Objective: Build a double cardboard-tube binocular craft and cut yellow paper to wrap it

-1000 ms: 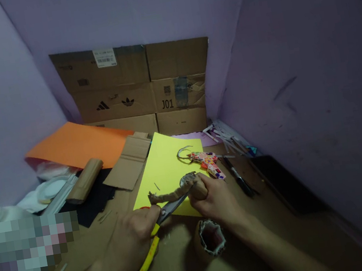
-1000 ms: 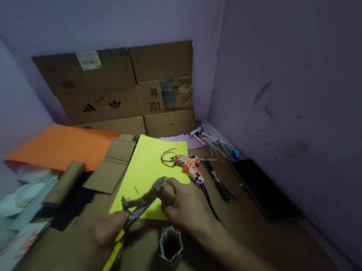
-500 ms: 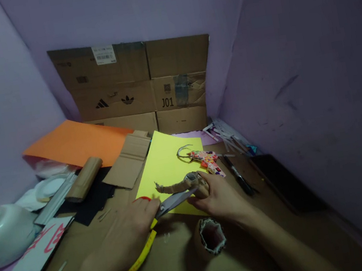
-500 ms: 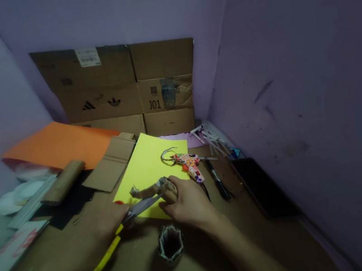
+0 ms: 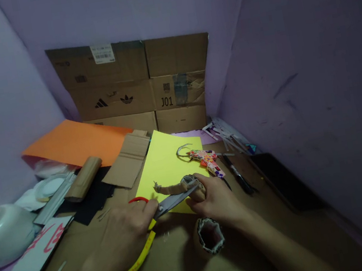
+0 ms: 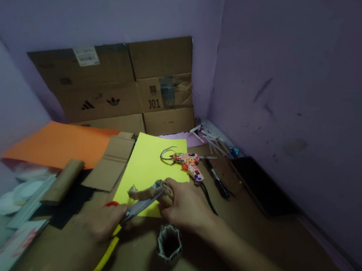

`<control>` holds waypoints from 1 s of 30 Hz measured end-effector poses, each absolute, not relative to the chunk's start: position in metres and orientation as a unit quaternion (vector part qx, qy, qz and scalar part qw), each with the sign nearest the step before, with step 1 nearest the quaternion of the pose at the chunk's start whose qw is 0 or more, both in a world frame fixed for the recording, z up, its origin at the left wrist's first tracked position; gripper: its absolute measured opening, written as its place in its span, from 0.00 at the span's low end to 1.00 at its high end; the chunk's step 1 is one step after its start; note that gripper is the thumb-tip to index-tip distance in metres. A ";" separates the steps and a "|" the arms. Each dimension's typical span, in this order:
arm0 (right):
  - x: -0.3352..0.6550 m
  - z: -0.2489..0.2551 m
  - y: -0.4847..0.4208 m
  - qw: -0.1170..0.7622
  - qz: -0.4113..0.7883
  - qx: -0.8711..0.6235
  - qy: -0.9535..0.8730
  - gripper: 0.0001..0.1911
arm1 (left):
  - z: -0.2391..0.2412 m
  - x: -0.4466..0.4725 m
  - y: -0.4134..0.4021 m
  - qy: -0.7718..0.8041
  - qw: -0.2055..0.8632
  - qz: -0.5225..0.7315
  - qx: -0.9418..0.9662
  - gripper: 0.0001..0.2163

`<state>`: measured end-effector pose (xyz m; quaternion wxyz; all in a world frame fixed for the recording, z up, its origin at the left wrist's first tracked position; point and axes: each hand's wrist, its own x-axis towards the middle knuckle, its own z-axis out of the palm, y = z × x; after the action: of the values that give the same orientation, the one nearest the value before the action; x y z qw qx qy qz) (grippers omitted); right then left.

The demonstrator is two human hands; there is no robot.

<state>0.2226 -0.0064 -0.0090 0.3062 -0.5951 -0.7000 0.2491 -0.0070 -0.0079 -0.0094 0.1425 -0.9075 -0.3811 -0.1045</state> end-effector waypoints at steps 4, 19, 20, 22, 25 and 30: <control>0.221 -0.011 -0.007 0.310 0.215 -0.604 -0.702 0.05 | -0.008 -0.004 -0.009 -0.392 0.157 -0.117 -0.899 0.09; 0.219 -0.006 -0.009 0.266 0.108 -0.649 -0.705 0.05 | 0.000 0.010 -0.014 -0.404 0.128 -0.065 -0.903 0.11; 0.218 -0.007 -0.009 0.260 0.099 -0.655 -0.703 0.05 | 0.000 0.012 -0.015 -0.405 0.140 -0.066 -0.901 0.12; 0.216 -0.008 -0.009 0.255 0.087 -0.667 -0.695 0.05 | -0.002 0.014 -0.016 -0.407 0.156 -0.082 -0.896 0.13; 0.215 -0.010 -0.009 0.255 0.082 -0.682 -0.681 0.05 | -0.009 0.012 -0.016 -0.400 0.167 -0.115 -0.894 0.13; 0.215 -0.011 -0.011 0.268 0.095 -0.676 -0.680 0.04 | -0.019 0.006 -0.015 -0.396 0.161 -0.139 -0.893 0.12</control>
<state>0.2147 -0.0108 -0.0109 0.2683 -0.6760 -0.6797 0.0951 0.0058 -0.0147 -0.0191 0.1605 -0.8934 -0.3961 -0.1386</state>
